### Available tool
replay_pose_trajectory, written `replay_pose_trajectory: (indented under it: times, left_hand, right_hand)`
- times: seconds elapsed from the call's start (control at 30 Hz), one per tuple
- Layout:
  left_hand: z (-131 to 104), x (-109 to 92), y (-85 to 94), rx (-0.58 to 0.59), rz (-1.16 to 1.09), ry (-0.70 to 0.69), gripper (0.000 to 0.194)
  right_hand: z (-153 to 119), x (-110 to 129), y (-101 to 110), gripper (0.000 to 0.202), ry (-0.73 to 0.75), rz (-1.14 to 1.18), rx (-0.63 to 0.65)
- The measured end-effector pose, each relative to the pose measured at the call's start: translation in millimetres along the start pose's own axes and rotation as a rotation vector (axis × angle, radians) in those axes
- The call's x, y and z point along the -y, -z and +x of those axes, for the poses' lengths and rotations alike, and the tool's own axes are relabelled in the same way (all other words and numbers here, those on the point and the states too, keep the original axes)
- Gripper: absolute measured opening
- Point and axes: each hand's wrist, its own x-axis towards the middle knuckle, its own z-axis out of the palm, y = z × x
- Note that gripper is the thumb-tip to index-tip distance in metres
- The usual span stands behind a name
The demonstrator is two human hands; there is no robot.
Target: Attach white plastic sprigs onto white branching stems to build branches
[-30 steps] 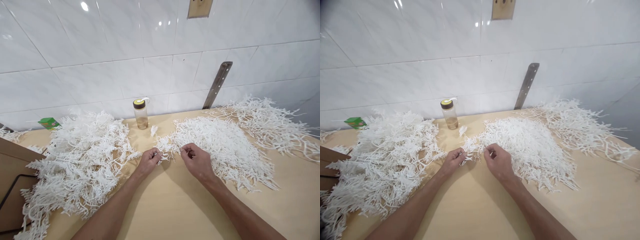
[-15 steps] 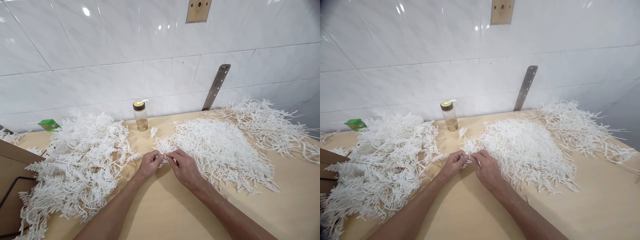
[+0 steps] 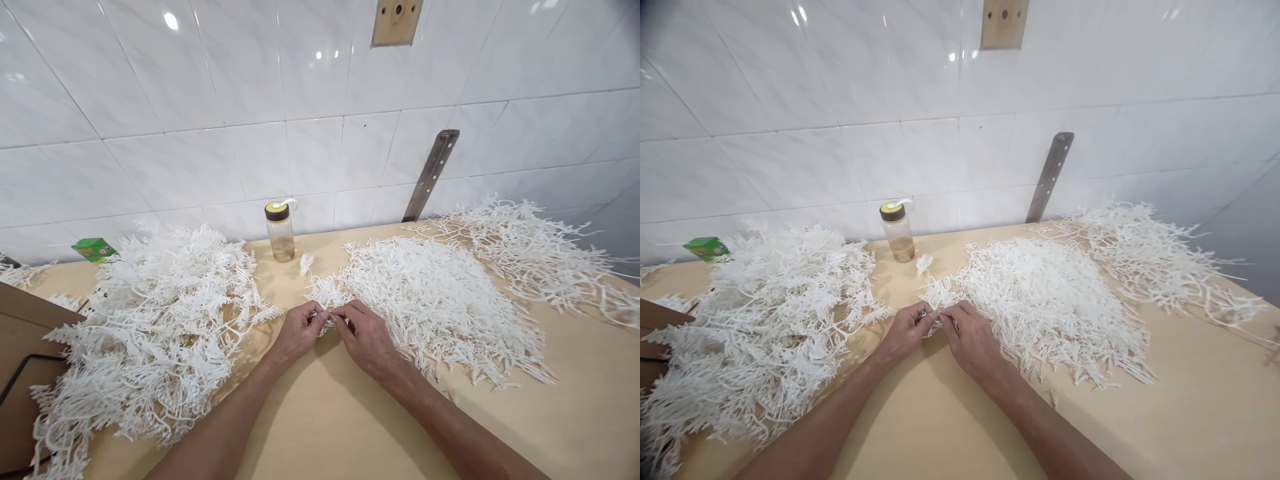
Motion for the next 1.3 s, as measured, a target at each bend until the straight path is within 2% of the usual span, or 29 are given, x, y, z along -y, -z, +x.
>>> replay_pose_trajectory:
  times: [0.2,0.37,0.53,0.63,0.73,0.83,0.9,0.97,1.03,1.13,1.2,1.3]
  left_hand:
    - [-1,0,-0.2,0.019,0.045,-0.016,0.033]
    - [-2,2,-3.1,0.001,0.070,0.001,0.030]
    - [-3,2,-3.8,0.004,0.037,-0.010,0.031]
    - [-5,1,-1.6,0.003,-0.034,-0.012,0.033]
    - [-5,0,0.1,-0.009,-0.082,0.023,0.034]
    - [-3,1,-0.3,-0.026,-0.098,0.038,0.035]
    - [-2,3,-1.1,-0.038,-0.094,0.051,0.036]
    - [-1,4,-1.6,-0.050,-0.084,0.058,0.037]
    - [0,4,-1.6,-0.059,-0.080,0.050,0.037]
    - [0,2,-1.3,-0.061,-0.088,0.033,0.037]
    - [0,2,-1.2,-0.054,-0.097,0.025,0.038]
    - [0,2,-1.6,-0.046,-0.104,0.015,0.038]
  right_hand:
    - [0,3,-5,0.010,-0.049,-0.057,0.018]
    - [0,9,-10,0.011,-0.095,-0.122,-0.017]
    - [2,7,-8,0.013,-0.053,-0.170,-0.061]
    - [8,-4,9,0.015,-0.113,-0.212,-0.178]
    - [17,-19,38,0.011,-0.278,-0.247,-0.297]
    - [24,-31,66,0.017,-0.407,-0.292,-0.425]
    - [25,-34,77,0.018,-0.418,-0.321,-0.479]
    - [24,-30,77,0.018,-0.355,-0.319,-0.492]
    - [22,-20,68,0.017,-0.235,-0.242,-0.413]
    - [15,0,43,0.017,-0.090,-0.052,-0.135]
    - [12,10,27,0.018,-0.068,0.008,0.016]
    - [9,17,13,0.017,-0.103,0.005,0.104]
